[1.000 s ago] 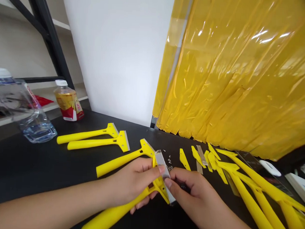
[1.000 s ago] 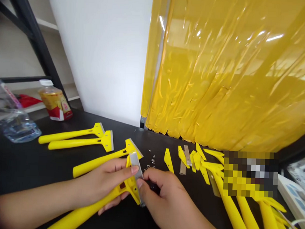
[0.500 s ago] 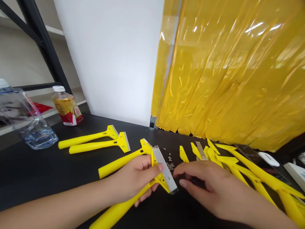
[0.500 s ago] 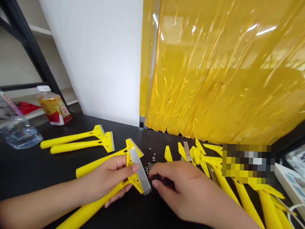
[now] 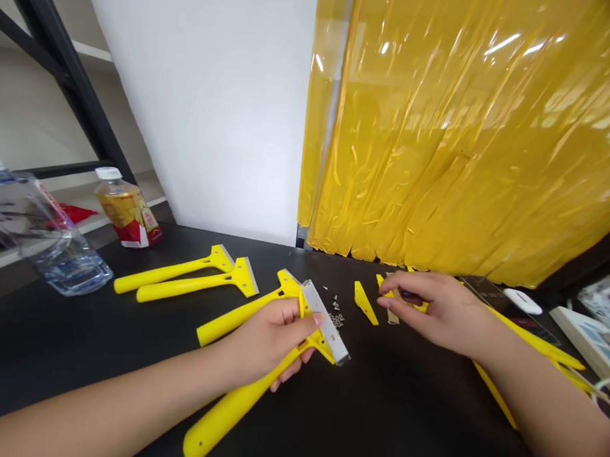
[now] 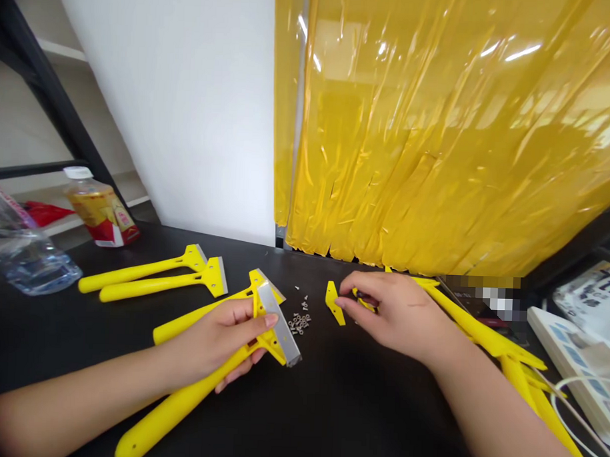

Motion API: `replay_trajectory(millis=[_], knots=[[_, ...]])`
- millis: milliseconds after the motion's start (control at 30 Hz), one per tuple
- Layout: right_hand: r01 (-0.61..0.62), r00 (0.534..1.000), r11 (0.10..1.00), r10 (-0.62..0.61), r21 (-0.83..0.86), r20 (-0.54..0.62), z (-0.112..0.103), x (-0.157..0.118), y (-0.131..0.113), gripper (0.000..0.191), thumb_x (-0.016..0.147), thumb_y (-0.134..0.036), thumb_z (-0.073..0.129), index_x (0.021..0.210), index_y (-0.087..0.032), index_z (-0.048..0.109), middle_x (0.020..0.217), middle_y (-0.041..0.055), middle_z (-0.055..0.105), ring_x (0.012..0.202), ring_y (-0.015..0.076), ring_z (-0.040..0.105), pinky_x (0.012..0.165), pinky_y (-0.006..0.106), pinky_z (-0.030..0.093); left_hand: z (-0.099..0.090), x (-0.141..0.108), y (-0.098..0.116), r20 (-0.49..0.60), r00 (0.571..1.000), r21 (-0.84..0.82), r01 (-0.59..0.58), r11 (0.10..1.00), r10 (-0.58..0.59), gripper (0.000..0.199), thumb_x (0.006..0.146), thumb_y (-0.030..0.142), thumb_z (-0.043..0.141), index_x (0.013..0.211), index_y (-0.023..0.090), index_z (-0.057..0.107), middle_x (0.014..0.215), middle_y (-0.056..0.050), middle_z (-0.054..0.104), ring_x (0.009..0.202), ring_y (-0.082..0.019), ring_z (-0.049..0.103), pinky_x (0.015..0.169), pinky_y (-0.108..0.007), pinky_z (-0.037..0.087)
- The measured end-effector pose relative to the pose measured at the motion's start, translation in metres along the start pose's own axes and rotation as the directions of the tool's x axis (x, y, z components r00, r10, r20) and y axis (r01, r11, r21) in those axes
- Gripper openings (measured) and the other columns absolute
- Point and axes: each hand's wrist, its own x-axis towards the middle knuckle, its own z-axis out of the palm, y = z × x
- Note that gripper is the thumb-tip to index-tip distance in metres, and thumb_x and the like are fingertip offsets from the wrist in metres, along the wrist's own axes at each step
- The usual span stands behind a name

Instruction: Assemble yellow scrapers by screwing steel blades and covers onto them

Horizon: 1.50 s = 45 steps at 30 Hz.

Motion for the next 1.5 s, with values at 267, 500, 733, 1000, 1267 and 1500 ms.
replay_trajectory(millis=[267, 500, 733, 1000, 1267, 1500], knots=[[-0.013, 0.998, 0.963, 0.029, -0.268, 0.055, 0.042, 0.005, -0.004, 0.026, 0.1, -0.035, 0.052, 0.107, -0.031, 0.078, 0.082, 0.0043, 0.079, 0.073, 0.0225, 0.072, 0.069, 0.032, 0.048, 0.0, 0.001, -0.001, 0.004, 1.0, 0.014, 0.019, 1.0, -0.019, 0.04, 0.098, 0.056, 0.056, 0.084, 0.019, 0.054, 0.067, 0.004, 0.059, 0.04, -0.006, 0.049, 0.031, -0.014, 0.04], [-0.083, 0.978, 0.964, 0.127, -0.252, 0.165, 0.041, -0.002, -0.003, 0.024, 0.097, -0.036, 0.056, 0.106, -0.034, 0.078, 0.097, 0.0014, 0.081, 0.088, 0.0242, 0.074, 0.081, 0.036, 0.05, -0.001, 0.004, -0.006, 0.012, 0.999, -0.003, 0.037, 0.999, -0.037, 0.037, 0.098, 0.055, 0.056, 0.088, 0.019, 0.055, 0.066, 0.005, 0.058, 0.039, -0.007, 0.049, 0.03, -0.014, 0.04], [-0.312, 0.926, 0.906, 0.357, -0.286, 0.125, 0.049, 0.0, -0.011, 0.022, 0.092, -0.048, 0.063, 0.087, -0.027, 0.068, 0.084, 0.0023, 0.073, 0.077, 0.0242, 0.068, 0.066, 0.034, 0.042, -0.001, 0.004, -0.007, 0.017, 0.999, 0.003, 0.029, 1.0, -0.029, 0.037, 0.098, 0.054, 0.056, 0.088, 0.019, 0.056, 0.066, 0.005, 0.058, 0.039, -0.007, 0.049, 0.03, -0.014, 0.041], [-0.434, 0.864, 0.877, 0.47, -0.205, 0.18, 0.059, 0.004, -0.01, 0.015, 0.082, -0.039, 0.067, 0.085, -0.026, 0.06, 0.092, 0.0032, 0.071, 0.084, 0.0254, 0.066, 0.067, 0.033, 0.04, 0.0, 0.002, -0.006, 0.016, 0.999, 0.016, 0.039, 0.999, -0.039, 0.036, 0.098, 0.053, 0.056, 0.088, 0.019, 0.055, 0.066, 0.005, 0.058, 0.04, -0.007, 0.049, 0.03, -0.014, 0.041], [-0.461, 0.852, 0.884, 0.465, -0.075, 0.241, 0.054, 0.005, -0.004, 0.009, 0.085, -0.03, 0.061, 0.092, -0.027, 0.057, 0.09, 0.0024, 0.069, 0.082, 0.0227, 0.064, 0.068, 0.032, 0.041, 0.001, 0.004, -0.006, 0.021, 0.999, 0.019, 0.041, 0.999, -0.042, 0.036, 0.098, 0.053, 0.057, 0.088, 0.019, 0.056, 0.065, 0.005, 0.058, 0.039, -0.007, 0.049, 0.03, -0.014, 0.04], [-0.445, 0.858, 0.894, 0.412, 0.045, 0.306, 0.049, 0.006, -0.004, 0.008, 0.085, -0.03, 0.065, 0.091, -0.025, 0.068, 0.085, 0.0021, 0.069, 0.077, 0.0221, 0.063, 0.067, 0.032, 0.041, 0.0, 0.004, -0.008, 0.013, 0.997, 0.025, 0.075, 0.997, -0.076, 0.036, 0.099, 0.053, 0.057, 0.085, 0.02, 0.056, 0.064, 0.005, 0.059, 0.039, -0.007, 0.05, 0.03, -0.014, 0.041]])
